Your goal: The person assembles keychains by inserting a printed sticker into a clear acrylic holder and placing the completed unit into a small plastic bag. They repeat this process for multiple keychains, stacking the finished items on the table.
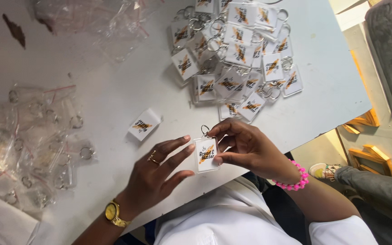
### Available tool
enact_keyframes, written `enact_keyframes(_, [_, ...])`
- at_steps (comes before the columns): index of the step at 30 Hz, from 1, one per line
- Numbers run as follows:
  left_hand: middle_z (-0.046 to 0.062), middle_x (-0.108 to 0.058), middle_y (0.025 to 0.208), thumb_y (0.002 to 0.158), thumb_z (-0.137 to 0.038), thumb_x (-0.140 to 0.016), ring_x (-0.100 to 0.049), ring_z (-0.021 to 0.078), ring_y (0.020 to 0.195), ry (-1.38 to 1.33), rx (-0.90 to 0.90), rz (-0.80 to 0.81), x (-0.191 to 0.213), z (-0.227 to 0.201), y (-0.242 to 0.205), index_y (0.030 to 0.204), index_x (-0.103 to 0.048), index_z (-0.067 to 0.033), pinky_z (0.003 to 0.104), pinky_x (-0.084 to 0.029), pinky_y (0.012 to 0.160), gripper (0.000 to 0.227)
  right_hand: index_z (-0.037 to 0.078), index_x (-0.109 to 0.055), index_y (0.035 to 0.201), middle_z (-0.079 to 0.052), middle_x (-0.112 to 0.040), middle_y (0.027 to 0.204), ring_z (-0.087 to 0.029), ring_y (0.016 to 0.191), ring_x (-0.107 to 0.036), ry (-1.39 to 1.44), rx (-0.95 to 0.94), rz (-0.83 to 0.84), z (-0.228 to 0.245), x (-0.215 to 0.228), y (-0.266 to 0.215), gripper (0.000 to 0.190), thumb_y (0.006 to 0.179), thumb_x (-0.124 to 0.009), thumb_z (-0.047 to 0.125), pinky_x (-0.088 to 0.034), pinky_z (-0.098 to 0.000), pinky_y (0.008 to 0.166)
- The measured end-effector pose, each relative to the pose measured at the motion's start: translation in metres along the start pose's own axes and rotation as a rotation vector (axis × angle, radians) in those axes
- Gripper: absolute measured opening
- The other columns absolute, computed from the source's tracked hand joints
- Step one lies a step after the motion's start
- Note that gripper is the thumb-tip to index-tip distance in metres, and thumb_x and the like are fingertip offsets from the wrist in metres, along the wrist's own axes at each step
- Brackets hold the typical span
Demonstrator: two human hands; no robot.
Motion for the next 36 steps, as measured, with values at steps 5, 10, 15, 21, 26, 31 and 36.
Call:
enact_keyframes(5, [0.015, -0.064, 0.139, 0.095, -0.018, -0.075, -0.070, 0.0236, 0.110, -0.254, 0.228, -0.044, -0.031, -0.002, 0.025, 0.145, -0.049, -0.0054, 0.033, -0.062, 0.099, 0.058, -0.002, -0.061, 0.125, -0.011, -0.061, 0.115, -0.017, 0.090, -0.071, -0.096, 0.064, -0.051, 0.011, 0.019, 0.001, 0.044, 0.085, -0.079, 0.002, -0.062, -0.0280, 0.084])
enact_keyframes(10, [0.011, -0.067, 0.135, 0.095, -0.013, -0.075, -0.071, 0.0199, 0.106, -0.290, 0.246, -0.073, -0.051, -0.004, 0.058, 0.143, -0.053, -0.0066, 0.031, -0.064, 0.098, 0.053, 0.004, -0.057, 0.133, -0.007, -0.063, 0.119, -0.014, 0.093, -0.067, -0.316, 0.134, -0.078, 0.029, 0.043, -0.008, 0.058, 0.082, -0.084, 0.013, -0.065, -0.0310, 0.091])
enact_keyframes(15, [0.011, -0.068, 0.135, 0.095, -0.011, -0.076, -0.071, 0.0213, 0.109, -0.302, 0.213, -0.081, -0.071, -0.006, 0.088, 0.142, -0.054, -0.0056, 0.031, -0.065, 0.096, 0.052, 0.008, -0.054, 0.140, -0.010, -0.059, 0.117, -0.017, 0.087, -0.068, -0.702, 0.304, -0.205, 0.051, 0.065, -0.023, 0.060, 0.088, -0.080, 0.021, -0.067, -0.0258, 0.080])
enact_keyframes(21, [0.008, -0.071, 0.127, 0.099, -0.008, -0.076, -0.072, 0.0212, 0.095, -0.079, 0.115, -0.108, -0.080, -0.007, 0.105, 0.140, -0.053, -0.0057, 0.033, -0.061, 0.088, 0.047, 0.009, -0.055, 0.137, -0.015, -0.049, 0.124, -0.024, 0.106, -0.057, -0.941, 0.451, -0.494, 0.053, 0.092, -0.031, 0.061, 0.086, -0.087, 0.020, -0.056, -0.0299, 0.081])
enact_keyframes(26, [0.010, -0.073, 0.118, 0.098, -0.004, -0.073, -0.070, 0.0199, 0.087, -0.058, 0.173, -0.111, -0.084, 0.000, 0.102, 0.133, -0.058, -0.0052, 0.032, -0.061, 0.083, 0.038, 0.009, -0.056, 0.139, -0.020, -0.044, 0.135, -0.035, 0.126, -0.051, -1.138, 0.496, -0.590, 0.065, 0.103, -0.020, 0.060, 0.090, -0.086, 0.025, -0.048, -0.0450, 0.105])
enact_keyframes(31, [0.011, -0.071, 0.111, 0.099, 0.000, -0.068, -0.069, 0.0253, 0.092, 0.130, 0.124, -0.111, -0.091, 0.000, 0.099, 0.118, -0.069, -0.0030, 0.035, -0.058, 0.081, 0.020, 0.013, -0.059, 0.136, -0.023, -0.042, 0.151, -0.037, 0.143, -0.043, -1.273, 0.462, -0.576, 0.061, 0.106, -0.005, 0.057, 0.092, -0.083, 0.040, -0.033, -0.0486, 0.110])
enact_keyframes(36, [0.010, -0.073, 0.117, 0.102, -0.001, -0.063, -0.067, 0.0274, 0.091, 0.283, 0.022, -0.075, -0.101, 0.000, 0.094, 0.121, -0.069, -0.0057, 0.039, -0.053, 0.071, 0.020, 0.014, -0.052, 0.145, -0.024, -0.038, 0.157, -0.038, 0.149, -0.040, -1.233, 0.457, -0.546, 0.056, 0.111, -0.001, 0.069, 0.091, -0.084, 0.043, -0.032, -0.0530, 0.117])
Point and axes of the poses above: each hand's wrist, its own y-axis towards the middle knuckle, its own x-axis out of the back of the hand, z = x × y, the point moved 6 cm from there along y, towards the middle knuckle
